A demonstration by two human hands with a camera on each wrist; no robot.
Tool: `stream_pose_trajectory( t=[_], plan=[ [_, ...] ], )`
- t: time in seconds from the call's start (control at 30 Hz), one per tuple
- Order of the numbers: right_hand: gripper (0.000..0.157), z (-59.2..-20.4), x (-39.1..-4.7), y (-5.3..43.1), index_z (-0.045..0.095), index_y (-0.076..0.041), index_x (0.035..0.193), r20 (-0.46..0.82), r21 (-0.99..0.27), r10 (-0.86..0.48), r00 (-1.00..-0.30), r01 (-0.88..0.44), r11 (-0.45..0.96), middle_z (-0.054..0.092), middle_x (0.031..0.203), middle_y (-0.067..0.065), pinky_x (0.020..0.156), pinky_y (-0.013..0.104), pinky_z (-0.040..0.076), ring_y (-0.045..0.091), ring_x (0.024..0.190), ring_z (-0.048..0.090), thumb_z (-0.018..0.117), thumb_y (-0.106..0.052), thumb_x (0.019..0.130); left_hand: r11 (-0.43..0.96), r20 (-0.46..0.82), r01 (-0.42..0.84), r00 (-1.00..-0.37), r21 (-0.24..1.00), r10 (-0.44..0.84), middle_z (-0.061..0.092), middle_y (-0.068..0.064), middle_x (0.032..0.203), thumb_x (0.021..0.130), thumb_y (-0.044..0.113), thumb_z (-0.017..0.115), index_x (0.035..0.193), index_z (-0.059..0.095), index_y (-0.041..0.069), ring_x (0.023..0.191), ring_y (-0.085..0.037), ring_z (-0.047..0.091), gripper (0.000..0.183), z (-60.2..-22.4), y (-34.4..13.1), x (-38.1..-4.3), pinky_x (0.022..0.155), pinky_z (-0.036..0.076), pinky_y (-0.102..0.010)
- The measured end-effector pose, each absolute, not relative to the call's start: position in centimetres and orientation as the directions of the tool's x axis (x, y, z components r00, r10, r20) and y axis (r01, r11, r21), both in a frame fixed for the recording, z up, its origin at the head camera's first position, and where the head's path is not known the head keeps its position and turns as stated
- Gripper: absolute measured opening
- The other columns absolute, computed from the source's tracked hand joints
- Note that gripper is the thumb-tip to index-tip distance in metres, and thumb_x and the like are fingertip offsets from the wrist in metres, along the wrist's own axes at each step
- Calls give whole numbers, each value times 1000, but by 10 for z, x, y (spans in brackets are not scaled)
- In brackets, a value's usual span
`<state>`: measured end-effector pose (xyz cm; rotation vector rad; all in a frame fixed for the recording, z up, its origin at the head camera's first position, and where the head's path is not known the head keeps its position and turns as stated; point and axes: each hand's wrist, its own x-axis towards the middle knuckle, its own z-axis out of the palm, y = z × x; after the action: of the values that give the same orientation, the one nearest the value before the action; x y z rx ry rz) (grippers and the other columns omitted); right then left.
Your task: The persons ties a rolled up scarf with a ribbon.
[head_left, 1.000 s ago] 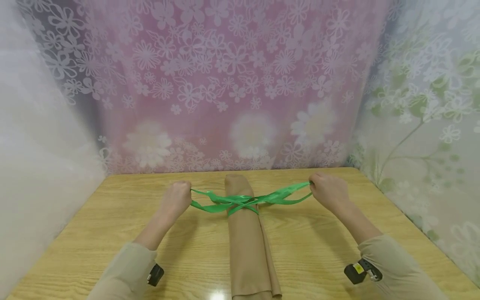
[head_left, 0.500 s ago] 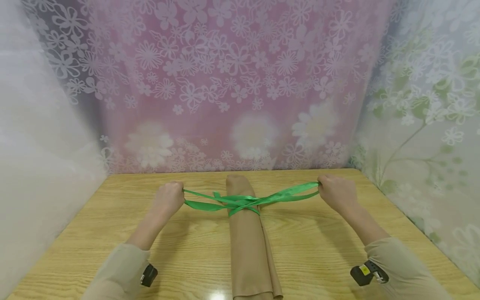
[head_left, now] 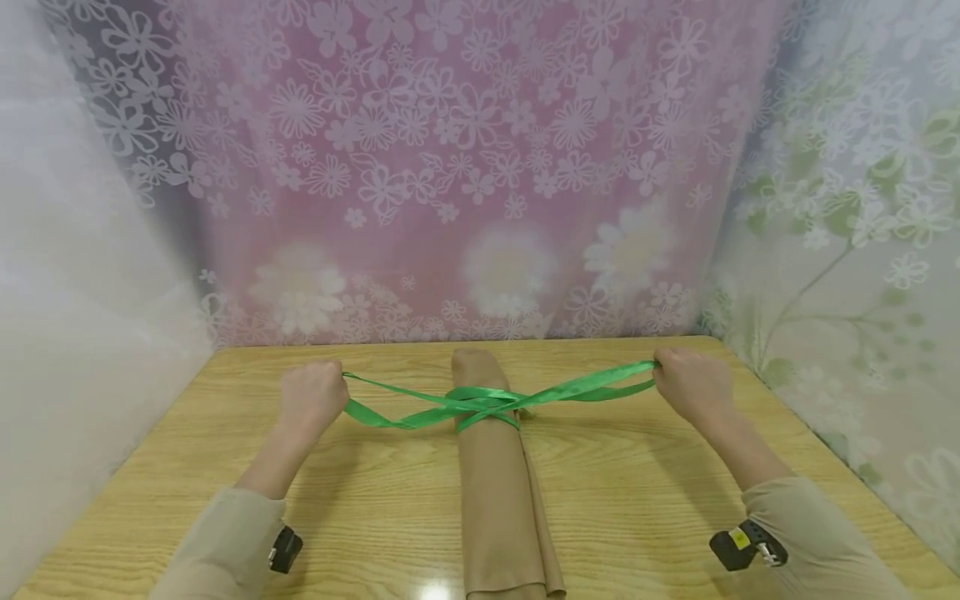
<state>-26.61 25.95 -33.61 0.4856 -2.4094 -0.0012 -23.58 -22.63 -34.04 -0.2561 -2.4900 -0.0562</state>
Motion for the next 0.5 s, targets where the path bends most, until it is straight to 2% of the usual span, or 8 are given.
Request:
stream_pose_trajectory(
  t=[0.17,0.3,0.5],
  plan=[
    [5,-335,-264,266,62,0,69,625,123,-322,-710,-318,940,45,48,1,32,26,23,12,38,28,59,2,73,986,611,163,-779,-22,142,17,5,44,75,-11,50,45,22,14,42,-10,15,47,-340,-231,-236,43,16,-24],
    [6,-335,-264,273,60,-1,67,632,118,-308,-711,-305,945,40,46,-2,33,26,21,12,39,27,58,1,72,985,627,168,-763,-43,158,16,5,43,63,-16,46,46,20,15,42,-10,14,43,-341,-235,-235,43,17,-23],
    [7,-335,-264,284,62,-1,69,622,112,-301,-723,-298,948,35,43,-4,34,25,20,12,39,25,57,1,73,977,621,189,-756,-95,207,14,6,42,59,-17,43,46,15,16,40,-7,12,46,-343,-245,-233,39,14,-19]
  ],
)
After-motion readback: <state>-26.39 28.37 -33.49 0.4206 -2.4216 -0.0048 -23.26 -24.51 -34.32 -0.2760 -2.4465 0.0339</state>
